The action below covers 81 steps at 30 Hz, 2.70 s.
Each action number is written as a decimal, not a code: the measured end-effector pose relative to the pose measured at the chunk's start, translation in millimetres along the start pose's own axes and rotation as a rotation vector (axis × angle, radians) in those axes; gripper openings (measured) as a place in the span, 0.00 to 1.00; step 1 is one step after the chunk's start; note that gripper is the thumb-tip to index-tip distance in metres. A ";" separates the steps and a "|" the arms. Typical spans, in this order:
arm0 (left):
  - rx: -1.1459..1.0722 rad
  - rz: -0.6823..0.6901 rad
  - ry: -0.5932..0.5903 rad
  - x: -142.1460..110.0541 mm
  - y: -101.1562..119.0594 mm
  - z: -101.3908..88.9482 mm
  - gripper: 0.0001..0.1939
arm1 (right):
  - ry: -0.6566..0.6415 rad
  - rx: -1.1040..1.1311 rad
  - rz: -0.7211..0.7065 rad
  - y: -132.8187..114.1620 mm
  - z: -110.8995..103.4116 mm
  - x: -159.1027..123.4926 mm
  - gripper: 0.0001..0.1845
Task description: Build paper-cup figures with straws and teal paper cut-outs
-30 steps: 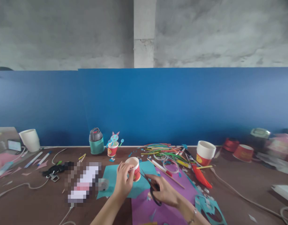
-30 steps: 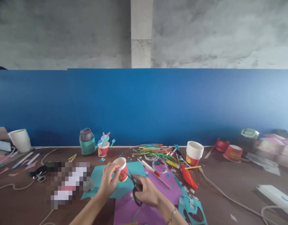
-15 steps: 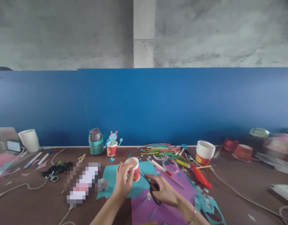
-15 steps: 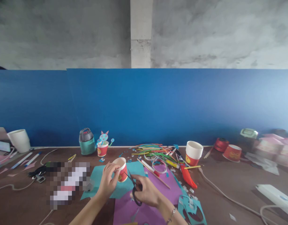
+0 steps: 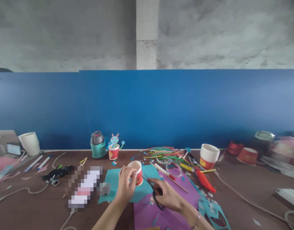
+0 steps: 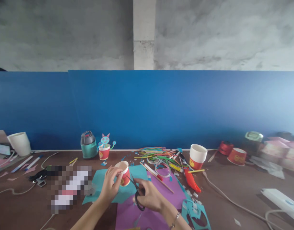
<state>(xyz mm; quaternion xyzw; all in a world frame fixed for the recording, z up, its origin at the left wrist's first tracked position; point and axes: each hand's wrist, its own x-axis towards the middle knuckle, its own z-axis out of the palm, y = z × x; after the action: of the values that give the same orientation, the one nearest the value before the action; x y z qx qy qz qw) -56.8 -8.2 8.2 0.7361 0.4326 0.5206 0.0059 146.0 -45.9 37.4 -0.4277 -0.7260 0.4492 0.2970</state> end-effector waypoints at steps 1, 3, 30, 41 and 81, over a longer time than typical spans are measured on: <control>0.000 -0.003 -0.004 -0.1 -0.1 0.0 0.08 | 0.001 -0.007 0.001 0.2 0.3 0.3 0.26; 0.000 -0.005 -0.008 -0.3 -0.3 0.3 0.08 | -0.003 -0.028 0.001 0.0 0.7 0.7 0.25; 0.046 0.014 -0.093 5.7 15.6 -4.0 0.11 | 0.212 -0.568 -0.045 -12.0 6.5 -9.9 0.38; 0.060 0.032 -0.066 3.5 12.4 -0.2 0.11 | -0.009 0.338 0.239 -1.8 -0.8 0.9 0.23; 0.046 0.019 -0.007 6.7 7.4 -1.2 0.10 | 0.229 -0.427 0.013 -4.4 22.9 -4.7 0.38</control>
<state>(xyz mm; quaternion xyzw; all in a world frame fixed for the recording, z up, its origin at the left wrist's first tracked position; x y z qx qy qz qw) -52.5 -9.0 17.3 0.7419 0.4376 0.5078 -0.0145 127.9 -60.2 31.6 -0.5336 -0.7632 0.2361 0.2775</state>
